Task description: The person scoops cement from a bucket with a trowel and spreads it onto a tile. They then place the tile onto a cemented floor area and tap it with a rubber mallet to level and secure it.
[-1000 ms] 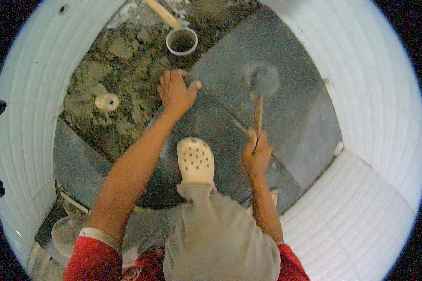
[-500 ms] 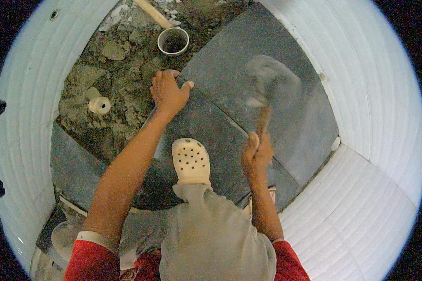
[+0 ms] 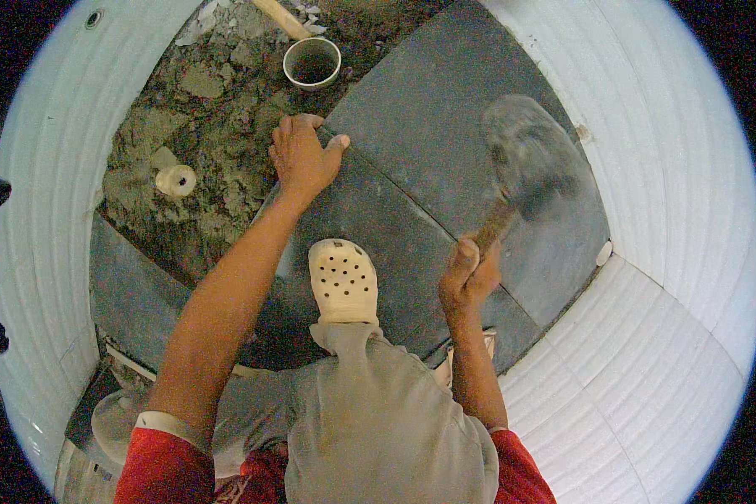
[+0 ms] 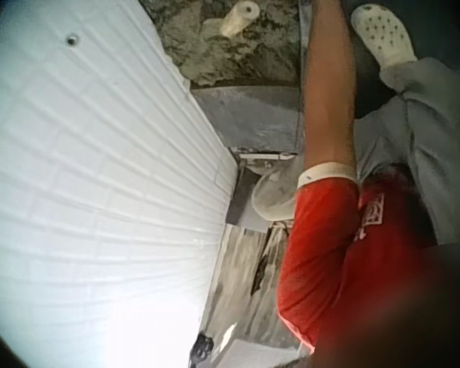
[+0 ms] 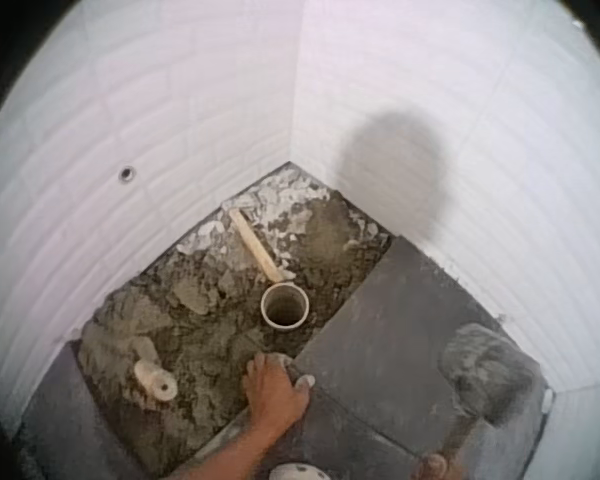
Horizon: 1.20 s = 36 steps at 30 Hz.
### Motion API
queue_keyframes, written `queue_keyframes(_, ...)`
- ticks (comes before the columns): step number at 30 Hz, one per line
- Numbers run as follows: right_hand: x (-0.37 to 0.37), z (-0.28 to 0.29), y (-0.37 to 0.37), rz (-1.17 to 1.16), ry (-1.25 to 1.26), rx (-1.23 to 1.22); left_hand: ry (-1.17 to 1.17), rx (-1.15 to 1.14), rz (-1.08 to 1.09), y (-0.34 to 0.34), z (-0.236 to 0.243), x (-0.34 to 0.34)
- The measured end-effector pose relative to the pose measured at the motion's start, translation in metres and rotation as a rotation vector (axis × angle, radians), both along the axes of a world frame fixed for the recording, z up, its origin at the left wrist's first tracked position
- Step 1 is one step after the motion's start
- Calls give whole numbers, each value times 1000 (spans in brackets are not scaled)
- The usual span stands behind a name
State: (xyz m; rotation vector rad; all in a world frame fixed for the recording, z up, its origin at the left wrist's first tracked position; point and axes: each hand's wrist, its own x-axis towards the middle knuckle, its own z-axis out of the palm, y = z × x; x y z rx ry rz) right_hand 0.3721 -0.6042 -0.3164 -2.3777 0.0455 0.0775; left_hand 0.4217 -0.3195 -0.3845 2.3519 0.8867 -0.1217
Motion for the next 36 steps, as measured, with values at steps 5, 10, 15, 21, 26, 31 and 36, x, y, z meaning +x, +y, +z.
queue_keyframes(5,-5,-13,9,288,111,-247,-24,16,0,1,-2,4)
queue_keyframes(10,2,-8,5,86,119,-68,18,-8,-20,2,1,3)
queue_keyframes(15,6,-15,22,374,-444,-281,-23,20,-9,1,4,2)
queue_keyframes(21,12,-10,30,115,141,-120,28,-19,-10,0,4,0)
queue_keyframes(26,11,-13,42,206,-145,-20,2,-9,19,1,5,3)
queue_keyframes(31,14,-14,44,216,65,-102,13,-19,6,1,7,2)
queue_keyframes(36,12,-5,37,53,-109,76,22,-15,9,0,6,1)
